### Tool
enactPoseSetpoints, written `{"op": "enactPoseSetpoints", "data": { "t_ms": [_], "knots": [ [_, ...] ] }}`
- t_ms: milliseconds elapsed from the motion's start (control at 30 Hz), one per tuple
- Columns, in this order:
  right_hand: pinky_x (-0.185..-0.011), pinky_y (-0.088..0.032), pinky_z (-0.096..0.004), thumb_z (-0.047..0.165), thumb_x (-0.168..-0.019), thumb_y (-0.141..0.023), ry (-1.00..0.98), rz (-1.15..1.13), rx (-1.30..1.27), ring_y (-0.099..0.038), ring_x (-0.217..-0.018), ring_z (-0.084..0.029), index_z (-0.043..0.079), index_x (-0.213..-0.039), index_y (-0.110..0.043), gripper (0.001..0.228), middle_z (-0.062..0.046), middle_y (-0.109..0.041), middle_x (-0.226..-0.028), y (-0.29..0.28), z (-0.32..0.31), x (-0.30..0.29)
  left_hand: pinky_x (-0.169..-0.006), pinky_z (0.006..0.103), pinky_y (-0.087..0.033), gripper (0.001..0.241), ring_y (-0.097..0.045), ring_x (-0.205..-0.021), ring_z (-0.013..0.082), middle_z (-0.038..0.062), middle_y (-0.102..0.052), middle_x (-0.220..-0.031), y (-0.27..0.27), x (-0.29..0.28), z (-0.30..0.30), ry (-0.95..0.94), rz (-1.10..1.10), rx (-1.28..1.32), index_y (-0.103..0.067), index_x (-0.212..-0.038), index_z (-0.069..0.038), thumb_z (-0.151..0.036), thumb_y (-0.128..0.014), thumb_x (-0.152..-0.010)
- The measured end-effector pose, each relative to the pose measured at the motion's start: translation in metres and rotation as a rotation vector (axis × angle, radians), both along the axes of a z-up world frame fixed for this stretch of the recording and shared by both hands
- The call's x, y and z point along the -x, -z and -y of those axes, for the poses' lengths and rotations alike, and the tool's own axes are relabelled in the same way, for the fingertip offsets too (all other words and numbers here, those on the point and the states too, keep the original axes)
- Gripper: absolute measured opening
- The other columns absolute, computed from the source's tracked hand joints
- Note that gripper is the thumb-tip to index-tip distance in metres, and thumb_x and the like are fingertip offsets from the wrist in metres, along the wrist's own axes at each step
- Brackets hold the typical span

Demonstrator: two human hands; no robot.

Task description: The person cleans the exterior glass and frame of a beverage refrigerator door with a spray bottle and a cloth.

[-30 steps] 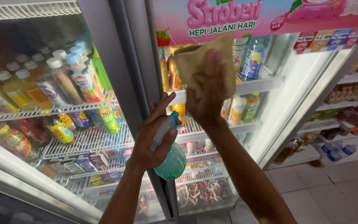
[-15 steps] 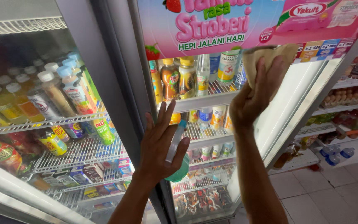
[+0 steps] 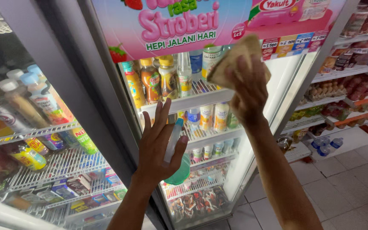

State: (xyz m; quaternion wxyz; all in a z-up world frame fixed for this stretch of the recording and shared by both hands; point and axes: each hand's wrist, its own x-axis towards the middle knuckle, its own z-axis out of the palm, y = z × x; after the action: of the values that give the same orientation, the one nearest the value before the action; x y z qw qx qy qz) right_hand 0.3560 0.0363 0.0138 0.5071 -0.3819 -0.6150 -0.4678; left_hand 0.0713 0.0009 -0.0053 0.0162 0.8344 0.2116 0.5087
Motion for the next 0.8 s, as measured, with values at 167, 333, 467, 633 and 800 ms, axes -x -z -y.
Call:
{"op": "enactPoseSetpoints", "data": {
  "t_ms": [167,333,467,633,800],
  "knots": [
    [-0.127,-0.029,-0.058,-0.005,-0.101,-0.045,-0.049,-0.382,-0.031,-0.04,-0.15,-0.044,0.0,-0.14,-0.062,0.043,-0.024,-0.055,-0.15,0.022,-0.009,0.027,-0.126,0.0648,-0.011,0.024,-0.026,-0.156,0.0485,0.025,-0.033,-0.166,0.001,-0.001,0.001,0.046,0.036,0.06,-0.065,-0.106,0.004,-0.019,-0.063,-0.099],
    [-0.127,-0.026,-0.048,-0.005,-0.099,-0.059,-0.122,-0.163,0.089,-0.04,-0.15,-0.037,0.008,-0.131,-0.07,0.036,-0.011,-0.059,-0.146,0.069,-0.01,0.084,-0.126,0.0632,-0.013,0.028,-0.026,-0.156,0.0473,0.024,-0.035,-0.164,0.002,0.002,0.001,0.045,0.017,0.079,-0.066,-0.113,0.005,-0.017,-0.062,-0.098],
    [-0.127,-0.034,-0.051,-0.01,-0.099,-0.057,-0.065,-0.021,0.147,-0.044,-0.149,-0.034,0.013,-0.133,-0.07,0.044,-0.01,-0.06,-0.147,0.085,-0.004,0.005,-0.125,0.0601,-0.022,0.028,-0.03,-0.155,0.0457,0.023,-0.038,-0.163,0.01,-0.017,0.003,0.085,-0.016,0.06,-0.066,-0.109,0.003,-0.022,-0.064,-0.097],
    [-0.129,-0.032,-0.053,-0.004,-0.111,-0.042,0.08,-0.32,-0.035,-0.037,-0.154,-0.039,0.009,-0.148,-0.056,0.041,-0.019,-0.043,-0.16,0.066,0.002,-0.085,-0.124,0.0599,-0.025,0.028,-0.033,-0.153,0.0454,0.024,-0.036,-0.163,0.018,-0.048,0.001,0.141,-0.076,0.025,-0.067,-0.103,0.001,-0.026,-0.062,-0.098],
    [-0.135,-0.025,-0.052,0.007,-0.11,-0.043,-0.263,-0.612,-0.115,-0.032,-0.158,-0.033,0.008,-0.159,-0.037,0.049,-0.02,-0.039,-0.164,0.058,-0.016,0.008,-0.124,0.0619,-0.023,0.026,-0.035,-0.152,0.0453,0.025,-0.037,-0.162,0.028,-0.052,-0.003,0.131,-0.054,0.066,-0.067,-0.102,0.001,-0.024,-0.062,-0.098]
  ]
}}
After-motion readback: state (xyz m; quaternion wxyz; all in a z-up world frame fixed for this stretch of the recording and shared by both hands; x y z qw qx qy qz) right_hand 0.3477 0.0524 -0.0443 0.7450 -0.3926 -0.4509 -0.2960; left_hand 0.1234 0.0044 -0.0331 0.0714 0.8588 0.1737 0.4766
